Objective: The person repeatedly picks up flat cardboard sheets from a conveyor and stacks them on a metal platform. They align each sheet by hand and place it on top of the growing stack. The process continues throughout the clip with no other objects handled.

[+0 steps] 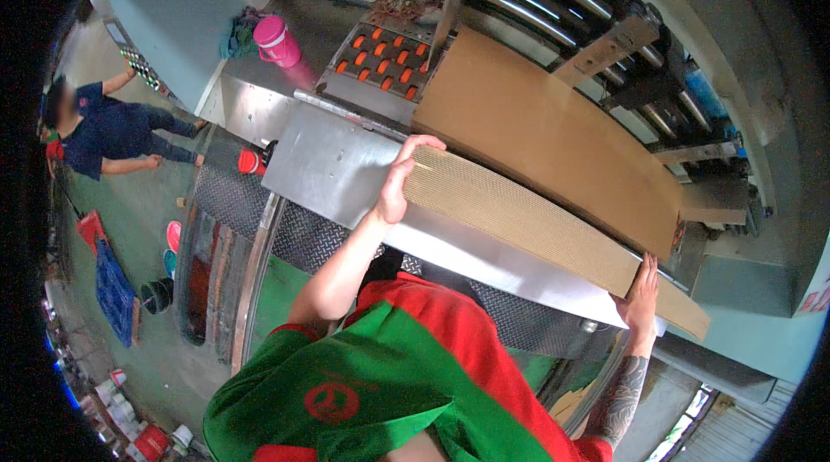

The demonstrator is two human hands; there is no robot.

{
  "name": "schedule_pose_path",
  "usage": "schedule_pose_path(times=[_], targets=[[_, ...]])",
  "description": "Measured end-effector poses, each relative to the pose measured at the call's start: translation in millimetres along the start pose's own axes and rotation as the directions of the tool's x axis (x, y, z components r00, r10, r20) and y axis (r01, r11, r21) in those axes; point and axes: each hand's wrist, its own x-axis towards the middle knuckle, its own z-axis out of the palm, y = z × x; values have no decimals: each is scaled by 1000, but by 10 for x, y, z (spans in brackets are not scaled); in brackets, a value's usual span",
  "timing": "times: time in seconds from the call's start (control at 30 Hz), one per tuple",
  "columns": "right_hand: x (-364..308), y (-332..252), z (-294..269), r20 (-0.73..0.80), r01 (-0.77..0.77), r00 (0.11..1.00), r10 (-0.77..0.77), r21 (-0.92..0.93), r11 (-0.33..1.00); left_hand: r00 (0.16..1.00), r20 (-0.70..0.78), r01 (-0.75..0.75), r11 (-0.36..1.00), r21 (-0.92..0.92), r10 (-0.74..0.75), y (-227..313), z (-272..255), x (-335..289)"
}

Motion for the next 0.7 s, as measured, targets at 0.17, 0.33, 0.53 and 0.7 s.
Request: schedule_pose_path(times=[0.17, 0.33, 0.53, 0.7], targets=[[-9, -25, 16, -49, 69, 996, -71, -41, 997, 999, 31, 5, 996, 84, -8, 47, -12, 15], [-5, -66, 6, -9, 22, 1000, -22, -13, 1000, 989, 50, -145, 975, 169, 139, 56, -70, -17], [-24, -116, 1, -16, 13, 1000, -13, 5, 1000, 933, 156, -360, 847, 392, 324, -46, -217, 10], [-57, -105, 31, -11, -25, 1000, 26, 14, 1000, 959, 123, -278, 923, 265, 254, -186, -161, 35]])
